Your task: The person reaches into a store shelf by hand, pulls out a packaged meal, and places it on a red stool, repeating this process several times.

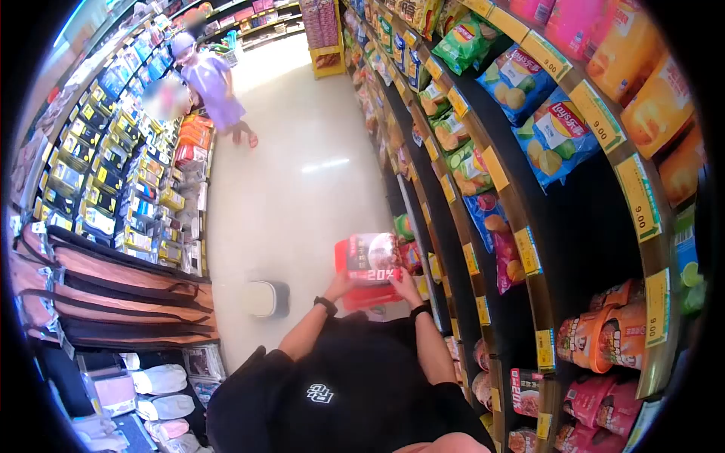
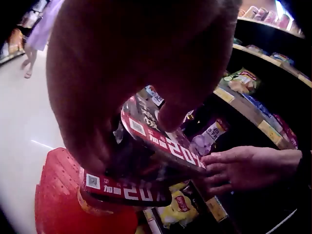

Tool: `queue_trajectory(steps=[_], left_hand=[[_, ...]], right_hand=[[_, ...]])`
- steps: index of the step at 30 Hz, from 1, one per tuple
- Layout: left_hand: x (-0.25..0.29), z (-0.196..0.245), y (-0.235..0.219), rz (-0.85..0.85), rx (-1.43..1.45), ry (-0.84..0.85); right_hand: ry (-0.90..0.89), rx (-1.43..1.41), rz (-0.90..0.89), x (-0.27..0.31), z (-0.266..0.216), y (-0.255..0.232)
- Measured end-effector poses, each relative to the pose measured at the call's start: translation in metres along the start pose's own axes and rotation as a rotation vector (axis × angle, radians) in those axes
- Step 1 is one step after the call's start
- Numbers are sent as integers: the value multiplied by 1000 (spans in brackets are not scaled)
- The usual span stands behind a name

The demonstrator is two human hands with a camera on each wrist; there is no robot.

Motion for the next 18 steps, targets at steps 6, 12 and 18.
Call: queue_trajectory(steps=[6, 12, 18], left_hand=[[-1, 6, -15, 129, -301, -53], [18, 49, -16, 288, -483, -78], [6, 43, 4, 176, -474, -7]], right_hand=[[-39, 55, -56, -27, 23, 16], [-30, 213, -10, 10, 7, 13], [60, -153, -11, 40, -21, -25]])
Point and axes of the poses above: each hand's wrist, its own x-axis away from the middle knuckle, its own y-axis out of the palm, z = x × y, the point moved 10 cm from there along -x, towards the middle knuckle, and after that the axes turned 6 degrees about -z, right-handed, at the moved point
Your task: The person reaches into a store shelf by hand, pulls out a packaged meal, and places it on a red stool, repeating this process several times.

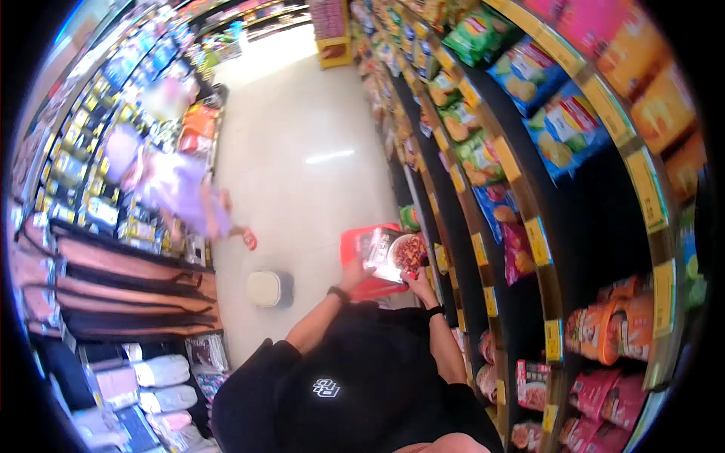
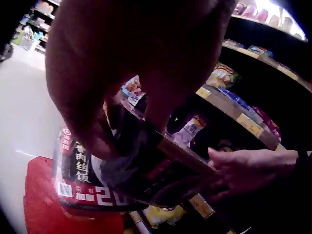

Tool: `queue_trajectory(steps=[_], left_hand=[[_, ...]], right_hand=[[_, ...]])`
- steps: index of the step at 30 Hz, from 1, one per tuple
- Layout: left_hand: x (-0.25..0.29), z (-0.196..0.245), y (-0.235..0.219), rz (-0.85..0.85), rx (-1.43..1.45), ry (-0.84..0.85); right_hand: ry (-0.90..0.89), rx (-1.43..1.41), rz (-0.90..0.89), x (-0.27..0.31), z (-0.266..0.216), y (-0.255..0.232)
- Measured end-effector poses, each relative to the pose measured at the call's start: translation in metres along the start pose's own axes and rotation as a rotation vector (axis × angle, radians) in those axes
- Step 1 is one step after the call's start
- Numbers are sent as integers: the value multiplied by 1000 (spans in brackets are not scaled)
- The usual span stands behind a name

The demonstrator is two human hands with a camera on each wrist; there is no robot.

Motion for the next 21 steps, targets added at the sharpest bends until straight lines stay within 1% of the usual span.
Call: queue_trajectory(steps=[1, 2, 3, 5, 6, 8, 11, 12, 15, 16, 18, 19, 21], left_hand=[[3, 8, 3, -32, -24, -25], [6, 16, 8, -74, -54, -45], [1, 12, 19, -97, 35, 35], [6, 45, 25, -174, 133, 141], [7, 61, 33, -236, 208, 170], [12, 87, 44, -341, 354, 191], [29, 146, 51, -467, 396, 260], [34, 163, 56, -518, 348, 276], [52, 221, 70, -644, 267, 375], [58, 244, 75, -676, 277, 395], [73, 298, 77, -682, 186, 517], [78, 317, 83, -688, 143, 585], [77, 332, 107, -673, 116, 717]], right_hand=[[-74, 4, 91, 7, 11, -10], [-7, 45, 91, 8, 36, -14], [37, 42, 153, 41, -14, -36], [-112, 159, 288, 69, -33, -62], [-93, 163, 333, 83, -34, -74], [-63, 159, 414, 119, -52, -94], [-46, 119, 553, 181, -96, -123], [-43, 7, 580, 196, -87, -126], [222, 102, 682, 255, -75, -141], [224, 69, 733, 275, -83, -147], [228, 3, 845, 311, -99, -157], [205, -54, 913, 326, -102, -162], [148, -161, 1062, 354, -106, -173]])
Point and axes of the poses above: each hand's wrist, its own x-axis away from the middle knuckle, its own y-axis out of the palm, z = x × y, the point moved 10 cm from there along -x, towards the middle knuckle, and after that the axes turned 6 degrees about -z, right-handed, at the moved point
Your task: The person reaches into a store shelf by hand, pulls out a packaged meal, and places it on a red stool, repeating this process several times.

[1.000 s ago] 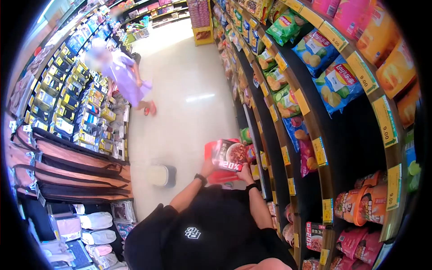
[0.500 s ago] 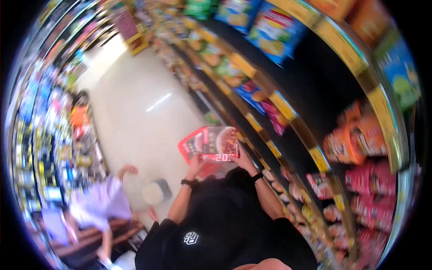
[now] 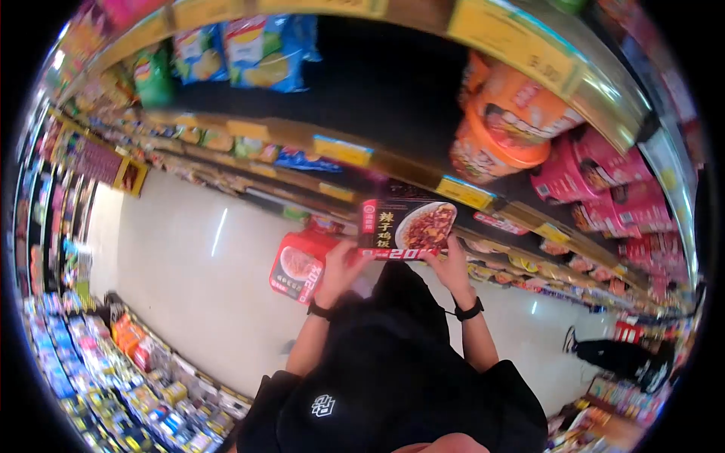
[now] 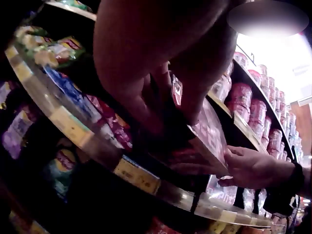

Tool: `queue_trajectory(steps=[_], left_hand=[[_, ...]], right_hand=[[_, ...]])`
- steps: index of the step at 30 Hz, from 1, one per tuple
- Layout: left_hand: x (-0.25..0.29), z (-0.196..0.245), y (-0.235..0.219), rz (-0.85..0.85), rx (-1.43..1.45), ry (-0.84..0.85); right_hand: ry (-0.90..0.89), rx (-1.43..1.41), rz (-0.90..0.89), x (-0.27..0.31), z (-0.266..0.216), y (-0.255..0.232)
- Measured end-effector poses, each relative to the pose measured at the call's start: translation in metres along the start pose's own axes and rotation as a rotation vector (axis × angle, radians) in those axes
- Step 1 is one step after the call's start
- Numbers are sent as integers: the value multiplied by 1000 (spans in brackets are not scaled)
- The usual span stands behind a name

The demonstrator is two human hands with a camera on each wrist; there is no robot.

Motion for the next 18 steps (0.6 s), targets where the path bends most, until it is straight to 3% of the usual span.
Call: queue_trajectory(steps=[1, 4, 5, 8, 9, 12, 16, 17, 18], left_hand=[[-11, 0, 10, -3, -31, 66], [-49, -18, 47, -42, 196, -24], [-61, 0, 48, -38, -22, 82], [-95, 5, 72, -130, -203, 92], [-103, 19, 76, -113, -269, 203], [-128, 1, 99, -241, -381, 221], [-136, 3, 110, -260, -399, 194], [-138, 2, 109, -123, -467, 345], [-143, 0, 110, -233, -391, 184]], right_hand=[[-34, 84, 86, 4, -1, -12], [-148, 354, 363, -2, 11, -46], [-185, 456, 429, -5, 14, -53], [-170, 461, 583, -18, 27, -69], [-197, 606, 622, -22, 26, -70], [-113, 574, 684, -34, 45, -76], [-88, 669, 742, -38, 55, -69], [-202, 638, 823, -29, 37, -73], [-177, 640, 811, -31, 39, -72]])
Point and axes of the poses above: each hand's wrist, its own x-axis away from the middle knuckle, its own y-axis out of the palm, z = x × y, the point moved 10 cm from there along -x, towards the middle knuckle, and after that the axes turned 6 degrees about -z, right-handed, at the moved point
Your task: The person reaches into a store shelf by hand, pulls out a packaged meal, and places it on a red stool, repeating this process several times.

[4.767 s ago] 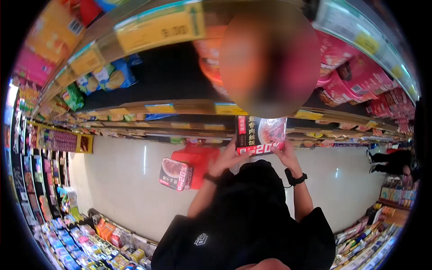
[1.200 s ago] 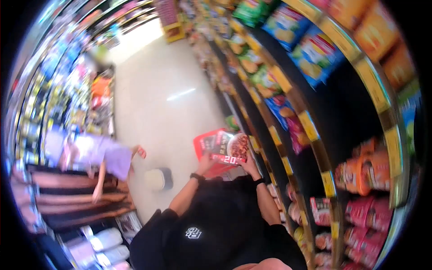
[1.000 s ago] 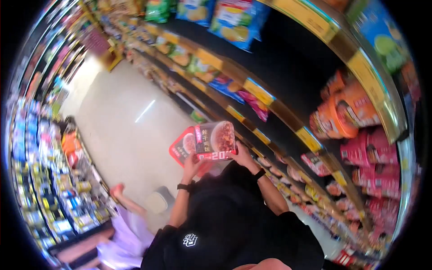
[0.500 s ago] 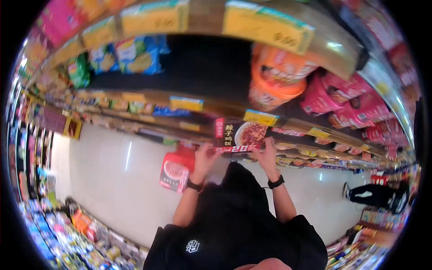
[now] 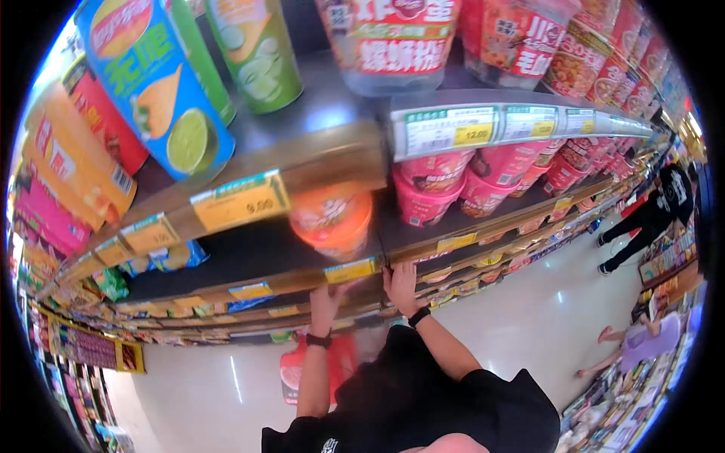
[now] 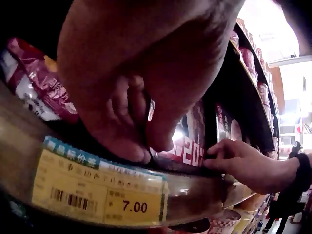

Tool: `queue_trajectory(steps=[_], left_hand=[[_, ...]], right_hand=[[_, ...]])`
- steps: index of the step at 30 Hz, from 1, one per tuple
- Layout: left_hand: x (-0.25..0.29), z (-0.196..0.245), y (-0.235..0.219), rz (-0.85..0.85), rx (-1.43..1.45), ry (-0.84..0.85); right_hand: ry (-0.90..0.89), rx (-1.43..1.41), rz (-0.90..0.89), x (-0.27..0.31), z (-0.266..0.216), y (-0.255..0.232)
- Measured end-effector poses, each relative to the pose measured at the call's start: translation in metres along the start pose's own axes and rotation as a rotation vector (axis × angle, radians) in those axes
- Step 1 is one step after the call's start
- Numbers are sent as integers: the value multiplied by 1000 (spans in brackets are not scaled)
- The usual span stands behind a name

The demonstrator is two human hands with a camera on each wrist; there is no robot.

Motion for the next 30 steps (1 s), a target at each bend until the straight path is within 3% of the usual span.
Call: queue_trajectory(steps=[2, 6, 7, 9, 10, 12, 14, 15, 18, 19, 22, 24, 26, 27, 30], left_hand=[[-6, 29, -12, -9, -58, 76], [-27, -39, 29, -119, -101, -48], [-27, -49, 35, -139, -56, -71], [-27, -69, 49, -162, 84, -104], [-30, -70, 52, -181, -11, -53], [-31, -81, 60, -254, 140, -109], [-34, -85, 54, -200, 176, -180], [-35, -88, 53, -175, 196, -215], [-49, -85, 56, -166, 203, -222], [-55, -81, 57, -168, 199, -216], [-66, -73, 58, -161, 198, -204], [-69, -69, 59, -156, 199, -198], [-72, -65, 60, -151, 199, -188], [-71, -64, 60, -149, 195, -185], [-67, -58, 54, -121, 178, -156]], right_hand=[[25, 16, -56, 3, 2, 7], [-46, 99, -182, 5, -24, 5], [34, 18, -390, 9, -17, 26], [25, 86, -527, 12, -22, 41], [18, 122, -588, 11, -23, 49], [-44, 216, -595, 8, -24, 62], [-69, 257, -549, 6, -25, 64], [-117, 245, -745, 21, -13, 96], [-236, 197, -771, 27, -20, 97], [-132, 151, -938, 27, -17, 101], [-241, 168, -775, 27, -20, 115], [-293, 147, -880, 37, -16, 129], [-251, 200, -836, 37, -15, 125], [-206, 203, -966, 36, -17, 117], [-249, 290, -617, 15, -33, 73]])
Point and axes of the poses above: each hand's wrist, its own x-axis away from the middle knuckle, its own y-axis out of the palm, z = x × y, the point moved 10 cm from there along -x, towards the middle knuckle, and after that the axes turned 6 degrees about -z, right-handed, at the moved point
